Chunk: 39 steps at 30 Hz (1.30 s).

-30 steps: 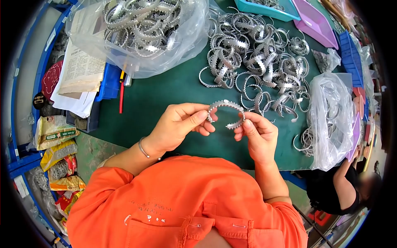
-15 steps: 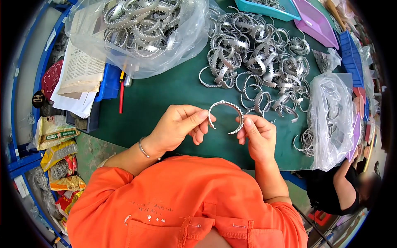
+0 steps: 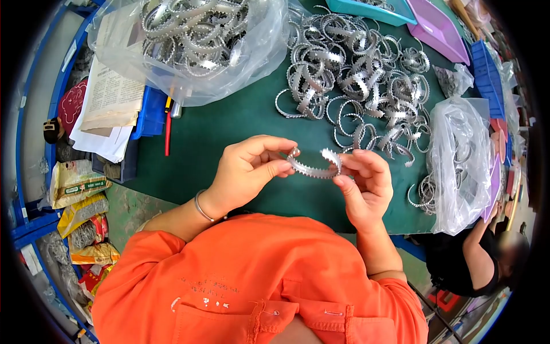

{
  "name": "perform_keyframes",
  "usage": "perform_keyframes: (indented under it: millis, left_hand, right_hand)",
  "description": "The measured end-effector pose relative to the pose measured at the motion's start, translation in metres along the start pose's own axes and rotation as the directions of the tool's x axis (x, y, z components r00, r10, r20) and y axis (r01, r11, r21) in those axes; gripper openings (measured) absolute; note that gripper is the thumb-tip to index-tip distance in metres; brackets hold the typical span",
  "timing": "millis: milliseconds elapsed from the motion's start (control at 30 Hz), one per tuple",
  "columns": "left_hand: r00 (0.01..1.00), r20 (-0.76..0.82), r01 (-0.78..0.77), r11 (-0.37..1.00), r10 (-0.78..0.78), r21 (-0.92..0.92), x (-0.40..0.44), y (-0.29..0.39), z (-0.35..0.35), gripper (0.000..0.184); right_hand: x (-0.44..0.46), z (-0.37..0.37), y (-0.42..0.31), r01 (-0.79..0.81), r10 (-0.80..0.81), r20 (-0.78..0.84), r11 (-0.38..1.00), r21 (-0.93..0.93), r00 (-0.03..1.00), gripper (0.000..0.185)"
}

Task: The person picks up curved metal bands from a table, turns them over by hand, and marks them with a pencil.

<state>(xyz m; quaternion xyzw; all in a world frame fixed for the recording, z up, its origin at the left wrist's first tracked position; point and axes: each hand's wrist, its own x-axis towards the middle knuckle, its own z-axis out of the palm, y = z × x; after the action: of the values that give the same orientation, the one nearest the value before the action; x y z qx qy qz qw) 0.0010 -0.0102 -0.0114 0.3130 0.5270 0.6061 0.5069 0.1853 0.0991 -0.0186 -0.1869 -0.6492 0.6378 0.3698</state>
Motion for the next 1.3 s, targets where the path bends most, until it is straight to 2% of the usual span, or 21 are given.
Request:
perform_keyframes:
  millis: [33, 67, 133, 333, 400, 433, 533, 567, 600, 633, 667, 800, 867, 933, 967, 1033, 1133, 1200, 1233, 1267, 1300]
  left_hand:
    - [0.991, 0.008, -0.132, 0.99, 0.132, 0.042, 0.0, -0.002, -0.001, 0.023]
    - [0.991, 0.008, -0.132, 0.99, 0.132, 0.042, 0.0, -0.002, -0.001, 0.023]
    - [0.952, 0.053, -0.305, 0.94, 0.3, 0.156, 0.001, -0.002, -0.001, 0.021]
    - [0.923, 0.089, -0.383, 0.905, 0.373, 0.183, -0.001, 0.005, 0.002, 0.023]
    - [0.924, 0.102, -0.381, 0.903, 0.368, 0.199, -0.001, 0.004, 0.002, 0.024]
    - [0.924, 0.118, -0.382, 0.899, 0.364, 0.214, 0.0, 0.004, 0.002, 0.025]
    - [0.951, 0.039, -0.31, 0.943, 0.307, 0.125, 0.0, 0.004, 0.005, 0.028]
    - [0.943, 0.062, -0.334, 0.934, 0.328, 0.126, 0.001, 0.001, 0.003, 0.028]
    - [0.942, 0.071, -0.335, 0.935, 0.328, 0.116, 0.002, 0.001, 0.003, 0.028]
    - [0.946, 0.081, -0.322, 0.934, 0.313, 0.152, 0.002, 0.001, 0.002, 0.027]
    - [0.95, 0.09, -0.31, 0.932, 0.298, 0.187, 0.002, 0.0, 0.002, 0.025]
    - [0.964, 0.089, -0.264, 0.945, 0.251, 0.195, 0.001, -0.001, 0.007, 0.021]
    - [0.972, 0.072, -0.234, 0.954, 0.224, 0.189, -0.001, -0.001, 0.008, 0.021]
    - [0.979, 0.061, -0.201, 0.961, 0.192, 0.192, -0.003, -0.001, 0.009, 0.021]
    - [0.983, 0.06, -0.184, 0.967, 0.176, 0.175, -0.003, -0.001, 0.008, 0.02]
    - [0.985, 0.06, -0.172, 0.972, 0.164, 0.163, -0.004, 0.0, 0.008, 0.02]
    - [0.979, 0.118, -0.192, 0.949, 0.167, 0.25, -0.005, 0.001, 0.005, 0.019]
    - [0.983, 0.127, -0.16, 0.952, 0.13, 0.263, -0.005, 0.0, 0.004, 0.018]
    - [0.985, 0.119, -0.154, 0.955, 0.127, 0.252, -0.005, -0.001, 0.004, 0.018]
    - [0.985, 0.117, -0.15, 0.955, 0.123, 0.255, -0.004, -0.003, 0.005, 0.018]
    - [0.989, 0.105, -0.127, 0.967, 0.106, 0.219, -0.003, -0.004, 0.006, 0.018]
  right_hand:
    - [0.001, -0.001, 0.0, 0.01, -0.01, 0.012, 1.0, -0.01, 1.0, 0.04]
    - [0.002, -0.002, -0.001, 0.02, -0.02, 0.025, 1.0, -0.021, 0.999, 0.041]
    - [0.002, -0.003, -0.002, -0.006, 0.006, 0.033, 1.0, 0.007, 0.999, 0.04]
    - [0.003, -0.001, -0.004, -0.038, 0.041, -0.025, 0.996, 0.085, 0.999, 0.035]
    - [0.004, -0.004, -0.006, 0.0, 0.001, 0.012, 0.999, -0.052, 1.0, 0.028]
    - [0.005, -0.007, -0.01, 0.121, -0.113, 0.05, 0.975, -0.188, 0.992, 0.025]
    - [0.006, -0.036, -0.034, 0.45, -0.475, 0.112, 0.696, -0.56, 0.873, 0.027]
    - [-0.001, -0.054, -0.039, 0.397, -0.55, 0.007, 0.595, -0.699, 0.835, 0.028]
    - [-0.011, -0.076, -0.043, 0.207, -0.593, -0.177, 0.522, -0.827, 0.786, 0.027]
    - [-0.007, -0.092, -0.045, 0.119, -0.669, -0.378, 0.572, -0.811, 0.641, 0.026]
    - [-0.005, -0.113, -0.056, -0.062, -0.65, -0.459, 0.537, -0.842, 0.606, 0.026]
    - [0.01, -0.14, -0.074, -0.212, -0.7, -0.111, -0.059, -0.975, 0.706, 0.028]
    - [0.006, -0.121, -0.061, -0.141, -0.558, -0.235, 0.207, -0.968, 0.796, 0.017]
    - [0.011, -0.088, -0.042, 0.052, -0.355, -0.104, 0.403, -0.914, 0.929, 0.01]
    - [0.012, -0.073, -0.028, 0.034, -0.198, -0.078, 0.509, -0.86, 0.977, 0.013]
    - [0.017, -0.048, -0.008, 0.01, -0.063, -0.028, 0.533, -0.846, 0.998, 0.02]
    - [0.03, -0.037, 0.008, 0.064, -0.098, 0.009, 0.568, -0.821, 0.995, 0.012]
    - [0.039, -0.038, -0.011, -0.061, 0.057, -0.026, 0.809, -0.585, 0.998, 0.007]
    - [0.041, -0.041, -0.01, -0.069, 0.064, -0.027, 0.929, -0.364, 0.998, 0.007]
    - [0.043, -0.043, -0.013, -0.002, 0.002, 0.0, 0.956, -0.295, 1.0, 0.006]
    - [0.045, -0.042, -0.016, -0.074, 0.073, -0.012, 0.983, -0.166, 0.997, 0.005]
